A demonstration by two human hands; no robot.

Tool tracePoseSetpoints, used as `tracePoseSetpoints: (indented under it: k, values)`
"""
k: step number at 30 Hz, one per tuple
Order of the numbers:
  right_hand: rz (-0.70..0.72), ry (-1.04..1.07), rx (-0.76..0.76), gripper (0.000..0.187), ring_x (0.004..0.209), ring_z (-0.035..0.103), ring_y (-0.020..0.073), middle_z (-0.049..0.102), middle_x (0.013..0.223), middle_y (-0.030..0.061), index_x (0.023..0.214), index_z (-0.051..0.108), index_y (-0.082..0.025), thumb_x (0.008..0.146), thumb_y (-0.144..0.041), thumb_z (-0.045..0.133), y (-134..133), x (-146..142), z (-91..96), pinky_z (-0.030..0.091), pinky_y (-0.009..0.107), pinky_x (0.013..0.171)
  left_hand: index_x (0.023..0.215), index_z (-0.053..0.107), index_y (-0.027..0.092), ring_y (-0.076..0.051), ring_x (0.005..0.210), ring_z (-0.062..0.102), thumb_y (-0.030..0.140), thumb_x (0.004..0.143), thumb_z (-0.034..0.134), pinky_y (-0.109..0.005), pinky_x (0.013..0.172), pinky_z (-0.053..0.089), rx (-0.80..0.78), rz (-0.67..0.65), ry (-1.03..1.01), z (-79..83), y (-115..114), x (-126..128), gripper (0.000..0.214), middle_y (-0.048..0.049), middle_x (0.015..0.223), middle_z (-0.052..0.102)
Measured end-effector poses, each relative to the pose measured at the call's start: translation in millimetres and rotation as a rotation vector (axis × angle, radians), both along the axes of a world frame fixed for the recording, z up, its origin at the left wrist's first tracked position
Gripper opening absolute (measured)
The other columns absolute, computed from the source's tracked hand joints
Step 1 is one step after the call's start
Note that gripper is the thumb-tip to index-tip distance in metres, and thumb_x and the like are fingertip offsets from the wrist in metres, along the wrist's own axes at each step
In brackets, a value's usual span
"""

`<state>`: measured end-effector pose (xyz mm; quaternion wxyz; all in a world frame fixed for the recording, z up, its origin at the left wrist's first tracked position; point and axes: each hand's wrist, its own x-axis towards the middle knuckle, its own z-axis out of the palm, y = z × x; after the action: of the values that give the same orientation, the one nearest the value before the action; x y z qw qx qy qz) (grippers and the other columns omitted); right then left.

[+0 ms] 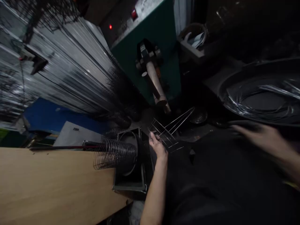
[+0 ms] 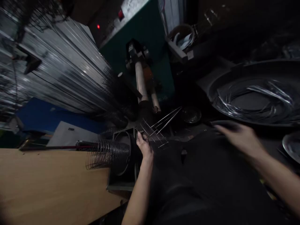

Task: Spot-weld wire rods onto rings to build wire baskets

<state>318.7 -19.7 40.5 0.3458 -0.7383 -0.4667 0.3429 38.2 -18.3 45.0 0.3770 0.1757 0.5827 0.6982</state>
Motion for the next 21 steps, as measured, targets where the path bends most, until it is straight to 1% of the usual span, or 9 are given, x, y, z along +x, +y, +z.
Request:
tracePoseSetpoints:
  k: [2,4,7,9,11,14,17,21]
  values:
    - [0.012,0.324,-0.043,0.010,0.074,0.066,0.0204,0.070,0.085,0.0095,0.089,0.068,-0.018,0.081,-0.023,0.065,10.0,-41.8,11.3,0.055,0.030,0.062,0.083,0.051,0.018,-0.004,0.045,0.024,0.058,0.080,0.054,-0.017,0.044,0.022,0.015,0.011,0.020,1.6,-0.6,-2.7,0.040,0.0096,0.056,0.024]
    - [0.018,0.574,-0.074,0.012,0.064,0.063,0.0168,0.068,0.074,0.0070,0.085,0.068,-0.016,0.078,-0.025,0.067,24.7,-78.7,21.8,0.052,0.025,0.053,0.083,0.051,0.019,-0.005,0.044,0.023,0.057,0.083,0.051,-0.017,0.043,0.021,0.012,0.015,0.030,1.4,-0.7,-6.9,0.038,0.0094,0.055,0.023]
    - [0.036,0.674,-0.058,0.017,0.055,0.058,0.0129,0.065,0.067,0.0053,0.079,0.068,-0.015,0.073,-0.031,0.070,42.6,-114.7,31.3,0.045,0.020,0.044,0.084,0.052,0.019,-0.006,0.045,0.028,0.058,0.083,0.049,-0.018,0.044,0.026,-0.014,0.032,0.037,-3.1,-0.2,-16.1,0.039,0.0087,0.056,0.028]
    - [0.064,0.714,-0.034,0.022,0.055,0.058,0.0131,0.066,0.068,0.0058,0.077,0.067,-0.016,0.071,-0.036,0.074,48.3,-126.1,32.9,0.045,0.020,0.042,0.085,0.053,0.019,-0.006,0.049,0.035,0.060,0.082,0.050,-0.018,0.048,0.032,-0.032,0.057,0.046,-7.9,0.2,-22.5,0.041,0.0073,0.058,0.035]
    - [0.076,0.763,-0.019,0.027,0.055,0.059,0.0134,0.066,0.069,0.0059,0.073,0.066,-0.016,0.067,-0.039,0.077,50.4,-131.7,32.1,0.046,0.021,0.043,0.085,0.055,0.019,-0.006,0.052,0.041,0.060,0.081,0.053,-0.018,0.052,0.035,-0.047,0.086,0.039,-12.7,0.8,-27.6,0.042,0.0060,0.063,0.042]
    - [0.060,0.857,-0.029,0.033,0.055,0.059,0.0131,0.065,0.067,0.0047,0.071,0.065,-0.017,0.059,-0.041,0.083,51.3,-136.8,31.0,0.047,0.021,0.045,0.087,0.058,0.018,-0.006,0.057,0.046,0.059,0.080,0.056,-0.018,0.057,0.038,-0.079,0.118,-0.013,-18.0,2.8,-31.6,0.042,0.0045,0.068,0.048]
    - [0.063,0.897,-0.053,0.036,0.059,0.062,0.0151,0.066,0.068,0.0041,0.075,0.066,-0.018,0.056,-0.041,0.086,52.1,-141.0,32.0,0.048,0.021,0.045,0.088,0.059,0.017,-0.005,0.059,0.047,0.058,0.080,0.057,-0.018,0.059,0.040,-0.099,0.135,-0.044,-18.9,6.2,-31.8,0.041,0.0035,0.072,0.051]
    - [0.077,0.890,-0.063,0.035,0.064,0.064,0.0171,0.068,0.072,0.0060,0.074,0.067,-0.018,0.054,-0.040,0.086,53.3,-145.3,33.6,0.050,0.021,0.046,0.088,0.058,0.017,-0.006,0.062,0.049,0.059,0.080,0.057,-0.018,0.062,0.041,-0.094,0.148,-0.017,-15.7,11.0,-30.2,0.043,0.0024,0.077,0.053]
